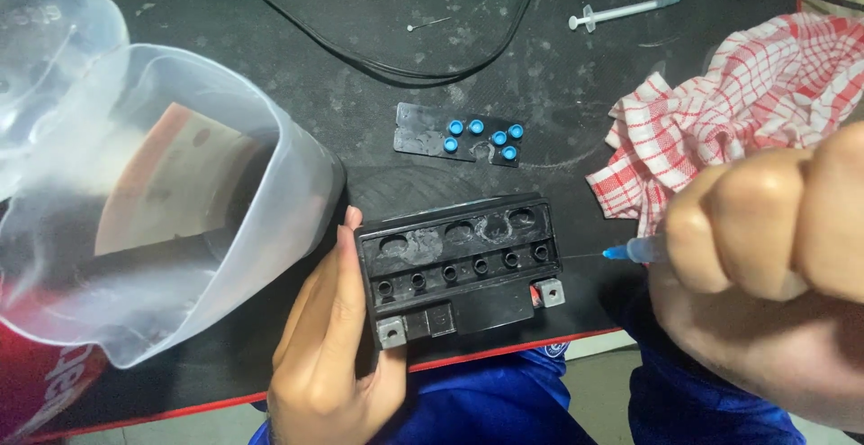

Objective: Filling the cells of a lead-acid battery with electrolyte solution using a plastic syringe.

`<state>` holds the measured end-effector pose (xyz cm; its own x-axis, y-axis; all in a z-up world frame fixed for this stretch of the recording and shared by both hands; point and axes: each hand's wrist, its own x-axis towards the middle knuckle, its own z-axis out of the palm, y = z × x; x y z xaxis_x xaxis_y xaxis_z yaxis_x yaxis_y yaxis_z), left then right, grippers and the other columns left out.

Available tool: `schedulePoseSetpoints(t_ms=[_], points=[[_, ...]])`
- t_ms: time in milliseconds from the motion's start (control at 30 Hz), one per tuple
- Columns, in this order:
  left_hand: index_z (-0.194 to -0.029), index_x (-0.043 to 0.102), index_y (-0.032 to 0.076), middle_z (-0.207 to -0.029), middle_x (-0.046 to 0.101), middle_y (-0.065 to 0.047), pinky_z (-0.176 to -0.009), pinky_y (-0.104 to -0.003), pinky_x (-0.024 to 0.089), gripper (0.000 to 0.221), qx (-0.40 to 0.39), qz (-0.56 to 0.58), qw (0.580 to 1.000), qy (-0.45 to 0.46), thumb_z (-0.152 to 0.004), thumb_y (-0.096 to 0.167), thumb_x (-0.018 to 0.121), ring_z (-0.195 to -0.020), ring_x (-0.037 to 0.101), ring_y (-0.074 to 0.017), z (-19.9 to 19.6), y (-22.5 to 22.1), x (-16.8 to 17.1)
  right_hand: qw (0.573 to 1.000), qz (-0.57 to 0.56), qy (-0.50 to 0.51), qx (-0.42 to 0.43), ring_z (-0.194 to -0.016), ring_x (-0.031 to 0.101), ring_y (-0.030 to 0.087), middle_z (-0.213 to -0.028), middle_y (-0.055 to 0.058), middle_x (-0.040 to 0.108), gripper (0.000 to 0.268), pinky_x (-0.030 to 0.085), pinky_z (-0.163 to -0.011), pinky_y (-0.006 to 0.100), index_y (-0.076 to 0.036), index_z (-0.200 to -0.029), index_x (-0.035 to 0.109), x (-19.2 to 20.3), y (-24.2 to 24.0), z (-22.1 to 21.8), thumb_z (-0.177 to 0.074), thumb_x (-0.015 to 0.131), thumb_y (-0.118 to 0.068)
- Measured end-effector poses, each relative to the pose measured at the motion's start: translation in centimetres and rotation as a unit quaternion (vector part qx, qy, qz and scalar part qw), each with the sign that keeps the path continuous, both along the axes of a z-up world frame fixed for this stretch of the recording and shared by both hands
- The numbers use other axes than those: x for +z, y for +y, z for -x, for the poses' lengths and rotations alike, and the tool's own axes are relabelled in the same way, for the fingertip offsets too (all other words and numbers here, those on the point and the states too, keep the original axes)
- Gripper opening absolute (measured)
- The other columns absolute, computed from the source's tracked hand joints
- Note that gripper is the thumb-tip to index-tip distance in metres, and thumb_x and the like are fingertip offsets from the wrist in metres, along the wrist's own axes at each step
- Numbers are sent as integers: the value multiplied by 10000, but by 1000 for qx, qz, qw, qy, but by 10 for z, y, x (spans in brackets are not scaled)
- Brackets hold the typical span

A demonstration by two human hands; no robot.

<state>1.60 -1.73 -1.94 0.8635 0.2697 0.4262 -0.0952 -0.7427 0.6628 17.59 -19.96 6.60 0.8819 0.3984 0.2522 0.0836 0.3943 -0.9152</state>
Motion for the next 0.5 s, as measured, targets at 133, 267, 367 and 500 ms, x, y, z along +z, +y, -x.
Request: schedulePoseSetpoints(t_ms=[133, 267, 367, 500], points=[[-1455, 372, -172, -1482, 533, -358, -1163, -436, 544, 619, -9, 15, 1000, 5, -851, -158, 508, -1364, 652, -462, 1, 1, 2, 999, -19, -18, 24, -534, 173, 25, -691, -125, 281, 392, 199, -467, 189, -232, -729, 330, -1, 4, 2, -899, 679, -288], [-1453, 378, -171, -1477, 543, -349, -1139, -428, 568, 678, -4, 17, 1000, 4, -783, -205, 474, -1349, 666, -472, 0, 1, 5, 997, 37, 20, 64, -484, 169, 76, -600, -74, 242, 482, 208, -449, 264, -199, -654, 324, 14, 13, -3, -964, 651, -371], [-1456, 374, -172, -1482, 537, -350, -1143, -424, 561, 677, -6, 18, 1000, 6, -785, -208, 465, -1348, 666, -468, 1, 1, 5, 996, 44, 42, 72, -451, 168, 87, -555, -68, 227, 515, 203, -431, 281, -190, -627, 303, 11, 15, -4, -1007, 579, -400], [-1469, 361, -166, -1497, 531, -333, -1157, -423, 546, 638, -11, 16, 1000, 13, -844, -163, 490, -1356, 659, -457, 3, 1, 4, 994, 71, -38, 76, -483, 99, 89, -574, -55, 130, 299, 173, -404, 272, -253, -773, 264, 14, 19, -1, -1000, 430, -354]])
